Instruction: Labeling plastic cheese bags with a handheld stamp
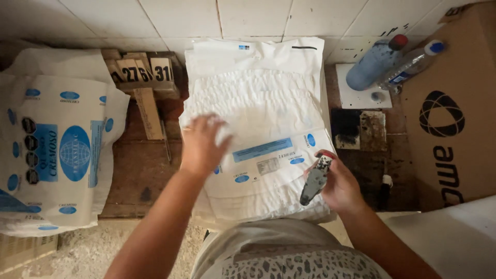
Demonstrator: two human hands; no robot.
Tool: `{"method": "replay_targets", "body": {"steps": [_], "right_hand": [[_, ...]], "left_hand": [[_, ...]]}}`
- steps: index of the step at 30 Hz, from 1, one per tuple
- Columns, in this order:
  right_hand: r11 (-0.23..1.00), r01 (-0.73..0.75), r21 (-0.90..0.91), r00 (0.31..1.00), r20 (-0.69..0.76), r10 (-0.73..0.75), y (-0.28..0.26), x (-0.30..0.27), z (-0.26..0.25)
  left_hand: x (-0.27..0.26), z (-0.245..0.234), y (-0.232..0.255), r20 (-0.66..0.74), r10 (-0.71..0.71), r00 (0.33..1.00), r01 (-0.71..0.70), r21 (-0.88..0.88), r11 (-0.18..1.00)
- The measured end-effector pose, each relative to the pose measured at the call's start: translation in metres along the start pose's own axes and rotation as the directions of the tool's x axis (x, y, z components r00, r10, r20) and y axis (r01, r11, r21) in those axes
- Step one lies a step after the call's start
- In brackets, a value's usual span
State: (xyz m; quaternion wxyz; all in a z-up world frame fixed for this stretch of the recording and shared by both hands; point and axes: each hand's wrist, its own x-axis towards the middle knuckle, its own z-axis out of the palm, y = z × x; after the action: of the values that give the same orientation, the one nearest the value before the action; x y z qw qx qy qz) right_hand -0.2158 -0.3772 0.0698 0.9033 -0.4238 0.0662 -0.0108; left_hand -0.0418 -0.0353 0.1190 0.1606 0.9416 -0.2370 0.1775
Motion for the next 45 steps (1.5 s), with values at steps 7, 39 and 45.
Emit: {"method": "replay_targets", "body": {"steps": [7,39,45], "right_hand": [[0.989,0.031,0.146,0.986,0.159,-0.054,-0.028,0.045,0.048],[-0.123,0.547,-0.828,0.764,0.554,-0.332,-0.026,0.084,0.076],[0.371,0.285,-0.884,0.931,0.163,-0.326,-0.06,0.099,0.069]], "left_hand": [[-0.038,-0.076,0.144,0.646,0.553,0.526,0.303,-0.75,0.588],[0.014,-0.013,0.074,0.309,0.528,0.791,-0.513,-0.136,0.847],[-0.027,0.06,0.038,0.232,0.532,0.814,-0.423,-0.391,0.817]]}}
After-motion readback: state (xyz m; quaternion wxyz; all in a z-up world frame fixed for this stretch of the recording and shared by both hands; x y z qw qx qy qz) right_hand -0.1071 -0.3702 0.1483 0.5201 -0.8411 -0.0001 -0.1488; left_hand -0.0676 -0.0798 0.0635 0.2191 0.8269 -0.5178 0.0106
